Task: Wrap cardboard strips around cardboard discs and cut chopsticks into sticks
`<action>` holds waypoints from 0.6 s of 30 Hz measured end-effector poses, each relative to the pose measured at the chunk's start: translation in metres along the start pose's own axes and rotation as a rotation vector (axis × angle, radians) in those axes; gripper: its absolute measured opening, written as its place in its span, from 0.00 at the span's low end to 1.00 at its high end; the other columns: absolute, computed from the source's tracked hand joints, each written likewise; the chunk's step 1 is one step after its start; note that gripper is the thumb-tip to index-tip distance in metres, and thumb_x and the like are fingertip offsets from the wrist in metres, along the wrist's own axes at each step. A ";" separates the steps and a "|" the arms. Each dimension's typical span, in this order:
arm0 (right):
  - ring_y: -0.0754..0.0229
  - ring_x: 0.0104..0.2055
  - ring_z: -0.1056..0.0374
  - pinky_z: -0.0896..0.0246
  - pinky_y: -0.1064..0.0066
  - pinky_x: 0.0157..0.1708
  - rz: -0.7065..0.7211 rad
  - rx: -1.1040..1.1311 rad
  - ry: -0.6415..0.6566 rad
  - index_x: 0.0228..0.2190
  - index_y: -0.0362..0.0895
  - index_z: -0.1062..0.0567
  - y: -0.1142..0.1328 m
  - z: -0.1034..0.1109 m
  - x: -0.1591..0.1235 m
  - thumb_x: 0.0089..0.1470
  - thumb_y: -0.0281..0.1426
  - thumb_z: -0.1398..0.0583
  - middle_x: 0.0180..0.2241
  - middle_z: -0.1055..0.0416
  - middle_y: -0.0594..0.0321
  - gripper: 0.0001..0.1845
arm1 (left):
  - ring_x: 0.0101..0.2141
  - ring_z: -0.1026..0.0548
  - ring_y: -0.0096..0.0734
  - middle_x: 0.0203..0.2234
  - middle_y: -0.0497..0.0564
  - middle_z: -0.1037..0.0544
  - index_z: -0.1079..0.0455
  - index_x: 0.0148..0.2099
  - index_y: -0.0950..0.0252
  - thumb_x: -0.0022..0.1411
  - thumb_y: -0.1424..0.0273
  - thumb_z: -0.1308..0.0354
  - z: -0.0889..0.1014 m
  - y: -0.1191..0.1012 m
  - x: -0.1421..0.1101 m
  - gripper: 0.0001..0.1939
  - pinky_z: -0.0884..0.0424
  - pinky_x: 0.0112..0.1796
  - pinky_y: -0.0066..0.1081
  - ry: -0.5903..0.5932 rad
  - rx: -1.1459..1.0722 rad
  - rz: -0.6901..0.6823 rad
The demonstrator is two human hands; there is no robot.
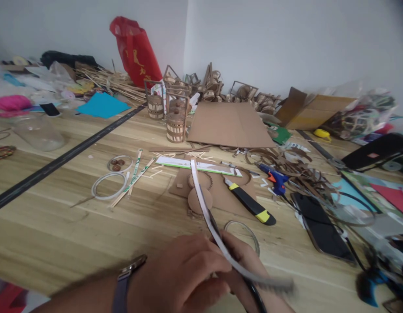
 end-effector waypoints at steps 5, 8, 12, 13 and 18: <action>0.67 0.16 0.46 0.57 0.79 0.12 -0.125 -0.001 -0.011 0.25 0.45 0.27 0.012 -0.006 -0.011 0.43 0.33 0.41 0.17 0.39 0.69 0.05 | 0.23 0.35 0.27 0.21 0.44 0.34 0.40 0.30 0.61 0.72 0.63 0.56 0.016 0.027 0.003 0.16 0.38 0.25 0.26 -0.335 -0.058 0.531; 0.68 0.15 0.50 0.58 0.79 0.11 -0.118 -0.032 -0.006 0.24 0.46 0.28 0.011 -0.008 -0.011 0.45 0.35 0.42 0.16 0.42 0.70 0.06 | 0.21 0.37 0.27 0.18 0.43 0.36 0.40 0.26 0.61 0.69 0.59 0.54 0.017 0.036 0.012 0.19 0.42 0.23 0.26 -0.233 -0.093 0.631; 0.69 0.16 0.46 0.56 0.80 0.13 -0.057 -0.085 -0.033 0.22 0.45 0.30 0.000 -0.008 -0.007 0.43 0.33 0.40 0.16 0.41 0.71 0.04 | 0.19 0.38 0.26 0.16 0.43 0.37 0.42 0.23 0.61 0.67 0.60 0.55 0.018 0.039 0.016 0.20 0.45 0.22 0.27 -0.173 -0.117 0.646; 0.69 0.16 0.46 0.56 0.80 0.13 -0.061 -0.072 -0.038 0.23 0.45 0.30 -0.004 -0.008 -0.007 0.42 0.32 0.40 0.15 0.41 0.71 0.03 | 0.19 0.38 0.26 0.16 0.43 0.36 0.41 0.23 0.61 0.67 0.61 0.55 0.018 0.039 0.015 0.20 0.45 0.22 0.27 -0.174 -0.130 0.646; 0.68 0.17 0.38 0.49 0.80 0.16 -0.066 -0.076 -0.047 0.25 0.44 0.28 -0.013 -0.008 -0.007 0.42 0.27 0.42 0.17 0.35 0.71 0.03 | 0.20 0.37 0.26 0.17 0.43 0.36 0.41 0.25 0.61 0.68 0.60 0.54 0.014 0.038 0.011 0.20 0.44 0.23 0.26 -0.161 -0.159 0.630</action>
Point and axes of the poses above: each hand's wrist, its own x-axis towards the middle knuckle, its own z-axis out of the back of the hand, y = z × x, the point moved 3 cm from there along x, towards the middle knuckle
